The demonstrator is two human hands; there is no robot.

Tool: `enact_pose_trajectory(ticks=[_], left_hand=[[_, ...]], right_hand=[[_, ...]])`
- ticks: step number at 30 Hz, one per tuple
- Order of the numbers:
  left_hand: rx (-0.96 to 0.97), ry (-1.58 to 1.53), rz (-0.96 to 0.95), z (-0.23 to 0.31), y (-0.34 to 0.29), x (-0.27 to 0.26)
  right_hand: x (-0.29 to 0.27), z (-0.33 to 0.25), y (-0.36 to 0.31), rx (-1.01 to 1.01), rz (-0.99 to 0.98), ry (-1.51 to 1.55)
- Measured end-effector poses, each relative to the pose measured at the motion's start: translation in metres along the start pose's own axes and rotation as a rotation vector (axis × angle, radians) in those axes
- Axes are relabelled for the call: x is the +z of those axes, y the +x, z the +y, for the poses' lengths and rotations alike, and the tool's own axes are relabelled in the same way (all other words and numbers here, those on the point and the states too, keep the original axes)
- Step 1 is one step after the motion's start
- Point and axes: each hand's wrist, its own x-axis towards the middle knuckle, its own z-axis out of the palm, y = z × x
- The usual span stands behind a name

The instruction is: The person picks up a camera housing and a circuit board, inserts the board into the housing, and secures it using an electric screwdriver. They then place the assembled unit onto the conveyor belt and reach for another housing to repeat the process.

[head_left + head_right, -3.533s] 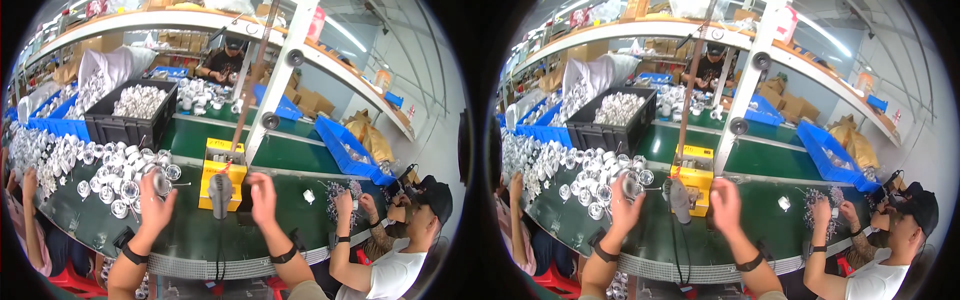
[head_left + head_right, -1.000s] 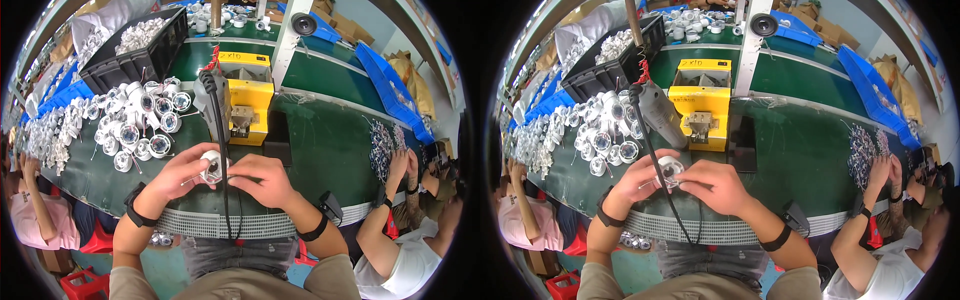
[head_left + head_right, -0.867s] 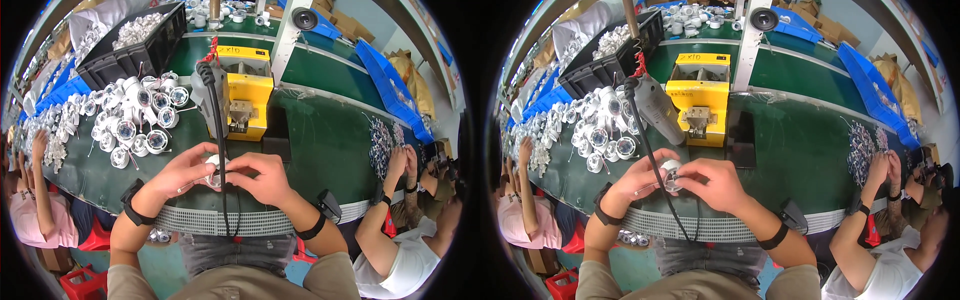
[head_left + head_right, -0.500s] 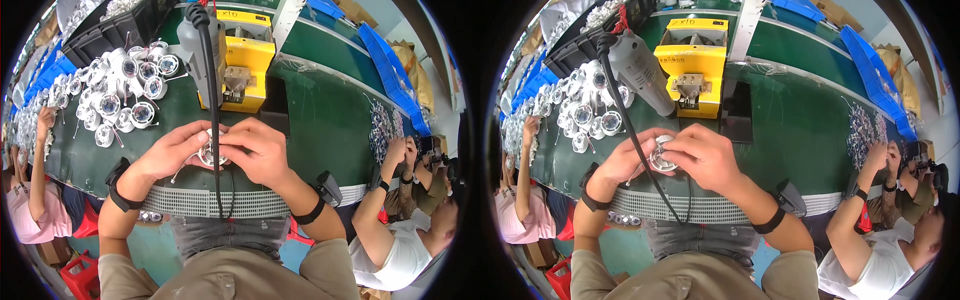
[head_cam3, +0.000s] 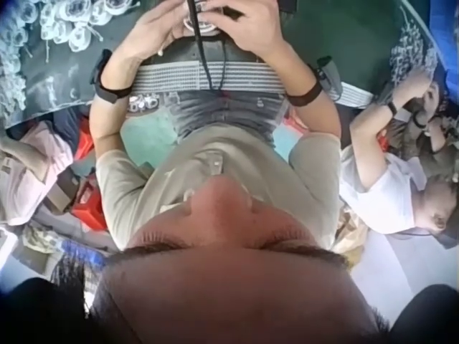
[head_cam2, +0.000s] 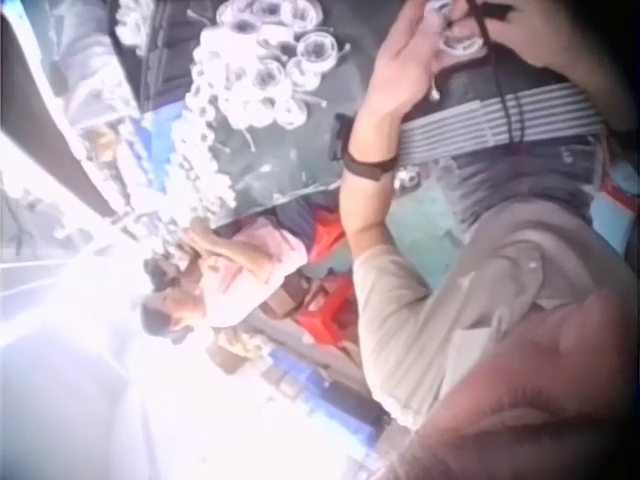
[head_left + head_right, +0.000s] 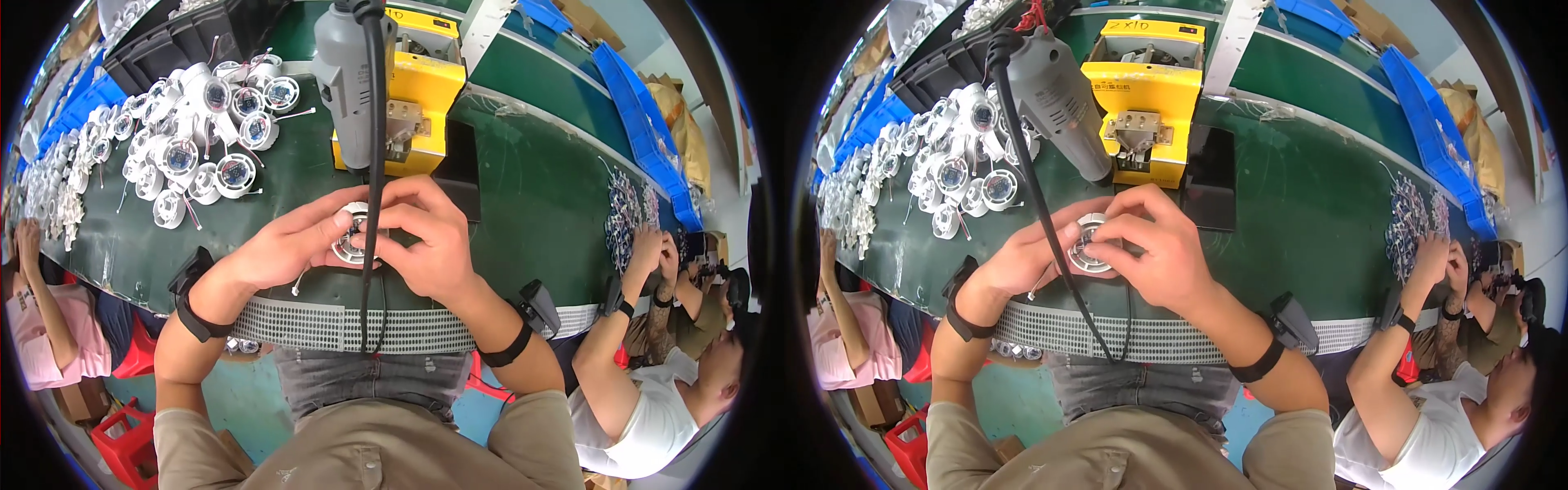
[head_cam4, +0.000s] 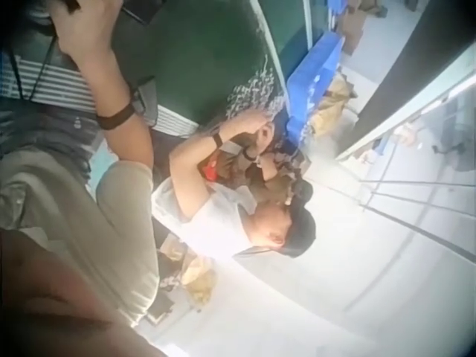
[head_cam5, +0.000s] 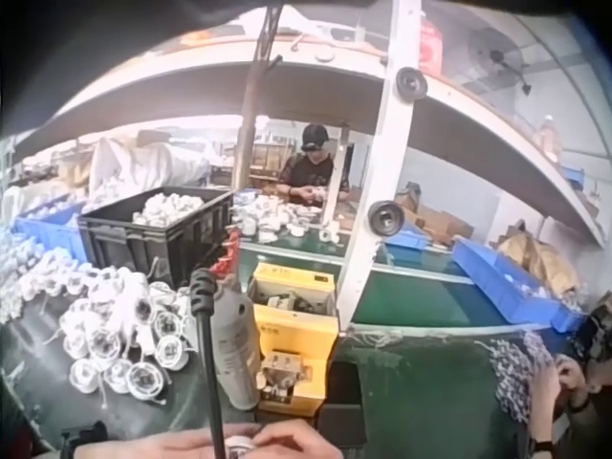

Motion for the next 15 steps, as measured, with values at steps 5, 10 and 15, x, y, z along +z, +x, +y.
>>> enact_pose_trajectory(ticks=[5, 10, 15], left_hand=[[0.016, 0.328, -0.058, 0.004, 0.001, -0.001], [0.096, 0.27, -0.024, -0.008, 0.002, -0.001], [0.124, 0.373, 0.055, -0.011, 0.002, -0.001]], right_hand=[[-0.003, -0.011, 0.006, 0.175, -0.014, 0.024], [-0.001, -0.006, 0.005, 0.204, -0.053, 0.058], [0.003, -0.005, 0.003, 0.226, -0.049, 0.099]])
